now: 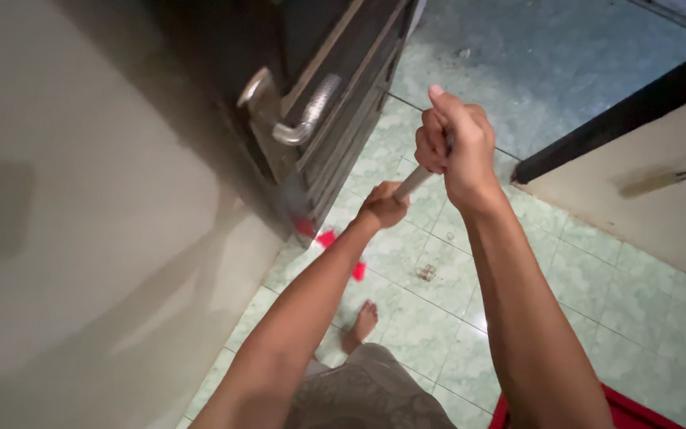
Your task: The person sweeps a tiled floor using a broom with a white handle and pink bristles. They move the broom back and forth across the floor, gathering debris near a doorway and a red floral rug.
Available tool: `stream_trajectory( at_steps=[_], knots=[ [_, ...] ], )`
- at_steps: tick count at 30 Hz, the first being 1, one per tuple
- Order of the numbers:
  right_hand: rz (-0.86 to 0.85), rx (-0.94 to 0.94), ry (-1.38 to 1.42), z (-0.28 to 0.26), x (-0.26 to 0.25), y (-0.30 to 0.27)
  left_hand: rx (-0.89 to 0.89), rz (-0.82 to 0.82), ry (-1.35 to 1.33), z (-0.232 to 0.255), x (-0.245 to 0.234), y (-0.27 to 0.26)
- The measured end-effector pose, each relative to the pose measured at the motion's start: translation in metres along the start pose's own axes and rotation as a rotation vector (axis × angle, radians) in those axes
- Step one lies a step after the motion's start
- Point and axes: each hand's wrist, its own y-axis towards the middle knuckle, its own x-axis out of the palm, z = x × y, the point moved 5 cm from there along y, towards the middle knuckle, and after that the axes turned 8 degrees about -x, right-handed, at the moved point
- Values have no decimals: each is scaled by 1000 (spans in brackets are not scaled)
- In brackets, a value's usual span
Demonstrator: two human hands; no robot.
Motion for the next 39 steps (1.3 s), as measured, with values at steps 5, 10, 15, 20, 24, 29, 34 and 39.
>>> stream_trajectory(
  at_steps=[5, 10, 15, 20, 24, 29, 34, 39],
  knots=[
    [-38, -117, 21, -26, -47, 26, -47, -11, -87, 63, 11, 35],
    [-14, -302, 96, -78, -108, 36, 0, -3, -25, 129, 14, 37],
    [-1, -324, 103, -71, -141, 37, -63, -153, -134, 121, 36, 24],
    [187, -162, 222, -9, -147, 41, -210, -392, -33, 64, 68, 30],
    [233, -77, 214, 35, -132, 34, -237, -161, 175, 23, 77, 41],
    [243, -46, 120, 45, -139, 37, -178, -96, 141, 24, 85, 61],
    [165, -105, 92, 39, -143, 55, -238, -51, 86, 42, 76, 89],
    [170, -139, -16, 29, -134, 87, -45, -32, 41, 64, 52, 139]
  ],
)
